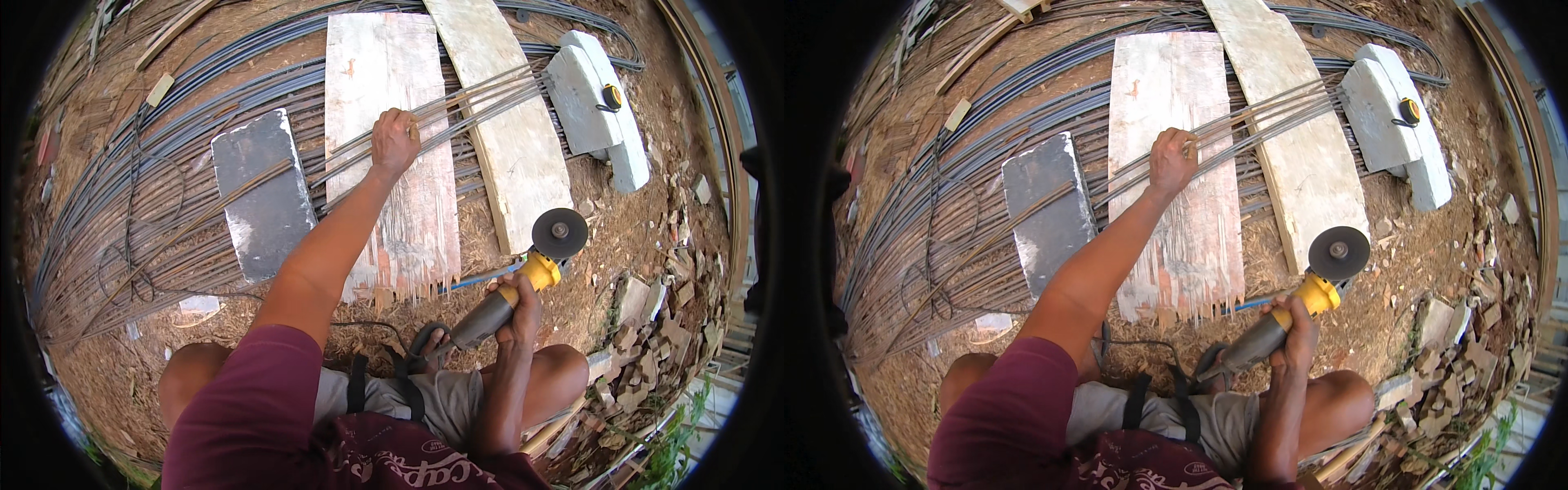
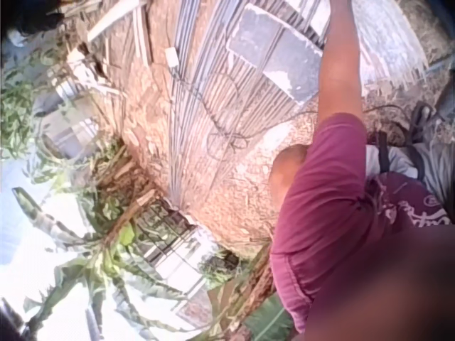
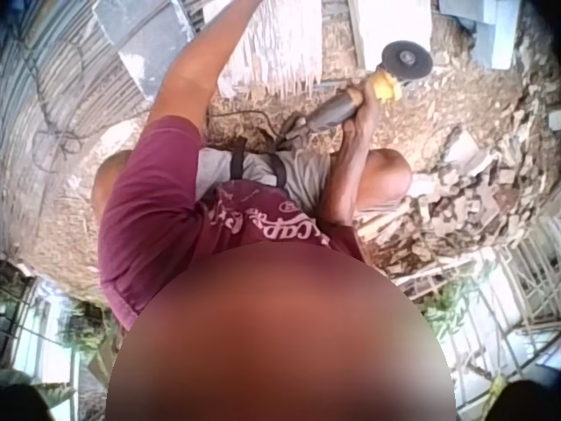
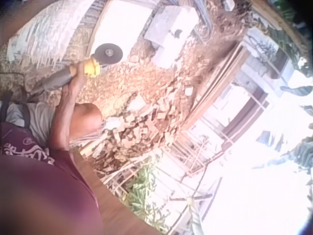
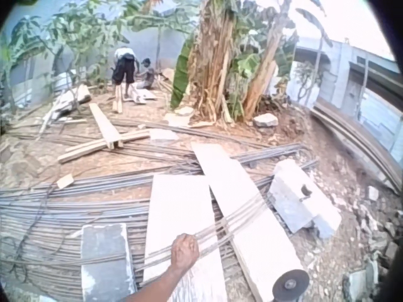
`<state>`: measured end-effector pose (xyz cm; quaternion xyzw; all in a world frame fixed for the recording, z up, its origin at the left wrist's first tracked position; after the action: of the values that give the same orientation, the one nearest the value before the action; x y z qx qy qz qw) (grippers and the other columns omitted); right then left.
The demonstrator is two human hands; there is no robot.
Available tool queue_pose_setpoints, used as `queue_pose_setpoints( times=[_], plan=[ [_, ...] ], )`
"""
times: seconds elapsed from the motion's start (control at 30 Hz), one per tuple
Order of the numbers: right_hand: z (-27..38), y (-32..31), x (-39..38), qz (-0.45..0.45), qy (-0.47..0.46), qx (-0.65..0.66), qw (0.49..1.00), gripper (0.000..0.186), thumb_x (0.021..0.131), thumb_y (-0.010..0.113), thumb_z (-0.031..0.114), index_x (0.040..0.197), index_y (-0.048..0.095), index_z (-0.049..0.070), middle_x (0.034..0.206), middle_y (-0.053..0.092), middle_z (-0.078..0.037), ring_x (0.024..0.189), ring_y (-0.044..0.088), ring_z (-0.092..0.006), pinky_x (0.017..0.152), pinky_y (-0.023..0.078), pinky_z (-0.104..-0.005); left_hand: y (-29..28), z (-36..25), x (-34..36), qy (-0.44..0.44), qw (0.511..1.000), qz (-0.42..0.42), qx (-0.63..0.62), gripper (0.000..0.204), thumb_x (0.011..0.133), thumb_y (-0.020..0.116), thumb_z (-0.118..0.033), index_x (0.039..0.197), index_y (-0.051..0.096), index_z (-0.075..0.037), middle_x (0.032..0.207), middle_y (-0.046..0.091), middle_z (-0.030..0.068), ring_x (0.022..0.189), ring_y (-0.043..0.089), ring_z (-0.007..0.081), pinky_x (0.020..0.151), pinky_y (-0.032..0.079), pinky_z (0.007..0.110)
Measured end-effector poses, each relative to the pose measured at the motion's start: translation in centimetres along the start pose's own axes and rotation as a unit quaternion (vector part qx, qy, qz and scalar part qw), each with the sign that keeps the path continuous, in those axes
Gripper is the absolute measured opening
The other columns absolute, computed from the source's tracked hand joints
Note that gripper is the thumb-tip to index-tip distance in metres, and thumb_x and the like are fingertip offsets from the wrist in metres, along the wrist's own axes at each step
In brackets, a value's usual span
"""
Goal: The person uses an angle grinder to cut several metal rods placed on wooden planks. After cutting, the person gathers the cut pieces and stacks them together.
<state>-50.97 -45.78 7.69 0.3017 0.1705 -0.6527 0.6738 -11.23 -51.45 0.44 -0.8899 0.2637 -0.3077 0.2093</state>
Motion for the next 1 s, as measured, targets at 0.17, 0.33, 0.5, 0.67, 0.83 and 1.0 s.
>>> queue_pose_setpoints(
  times=[0.17,0.33,0.5,0.67,0.83,1.0],
  plan=[
    [-0.1,0.0,0.1,-0.008,0.004,0.002,1.0,0.023,0.091,0.073,0.016,0.1,0.065,-0.003,0.082,0.069,-0.015,0.071,0.071,-0.0255,0.068,0.061,-0.0383,-1.1,4.3,2.3,-0.064,0.988,0.094,0.105,0.03,0.081,0.081,-0.019,0.109,0.079,-0.008,0.111,0.074,0.0131,0.11,0.067,0.0331,0.1,0.052,0.047],
    [0.0,0.5,-0.2,-0.011,-0.006,-0.005,1.0,0.022,0.089,0.074,0.015,0.099,0.065,-0.003,0.08,0.069,-0.015,0.069,0.07,-0.0257,0.067,0.061,-0.0385,-0.3,7.4,2.3,-0.12,0.97,0.191,0.086,0.034,0.082,0.082,-0.024,0.112,0.079,-0.008,0.114,0.076,0.0155,0.113,0.068,0.0347,0.101,0.055,0.047],
    [-0.1,0.8,-0.3,-0.004,0.006,-0.019,1.0,0.021,0.089,0.073,0.015,0.1,0.064,-0.001,0.082,0.068,-0.014,0.069,0.07,-0.0247,0.065,0.062,-0.0389,-0.3,7.4,2.4,-0.093,0.973,0.189,0.092,0.031,0.084,0.081,-0.022,0.111,0.079,-0.007,0.111,0.076,0.0167,0.111,0.068,0.0361,0.099,0.056,0.048],
    [-0.3,0.8,0.0,-0.006,0.008,-0.034,0.999,0.022,0.088,0.072,0.014,0.102,0.061,0.001,0.087,0.067,-0.011,0.072,0.07,-0.0229,0.066,0.063,-0.039,-0.6,6.3,1.9,-0.051,0.977,0.176,0.114,0.026,0.086,0.079,-0.018,0.109,0.079,-0.008,0.11,0.074,0.0161,0.112,0.067,0.0355,0.099,0.055,0.048],
    [-0.4,0.7,0.0,-0.003,0.01,-0.033,0.999,0.023,0.088,0.072,0.014,0.103,0.061,0.0,0.087,0.067,-0.011,0.072,0.07,-0.0229,0.066,0.063,-0.0393,-0.3,6.2,1.4,-0.055,0.978,0.152,0.134,0.022,0.087,0.077,-0.018,0.107,0.078,-0.009,0.111,0.072,0.0151,0.113,0.065,0.0342,0.099,0.052,0.049],
    [-0.3,0.7,0.0,0.003,0.005,-0.023,1.0,0.023,0.088,0.072,0.014,0.103,0.061,0.001,0.087,0.067,-0.011,0.073,0.07,-0.0228,0.067,0.063,-0.0396,-0.3,6.0,1.1,-0.072,0.981,0.117,0.133,0.027,0.083,0.081,-0.022,0.105,0.078,-0.008,0.107,0.073,0.017,0.107,0.067,0.0367,0.095,0.055,0.051]
  ],
)
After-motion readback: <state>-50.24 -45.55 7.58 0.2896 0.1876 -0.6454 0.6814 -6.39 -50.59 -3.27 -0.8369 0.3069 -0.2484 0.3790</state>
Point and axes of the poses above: each hand's wrist, its own x-axis towards the middle knuckle, its own y-axis out of the palm, z = x × y, the point moved 8 cm from there along x, towards the middle knuckle
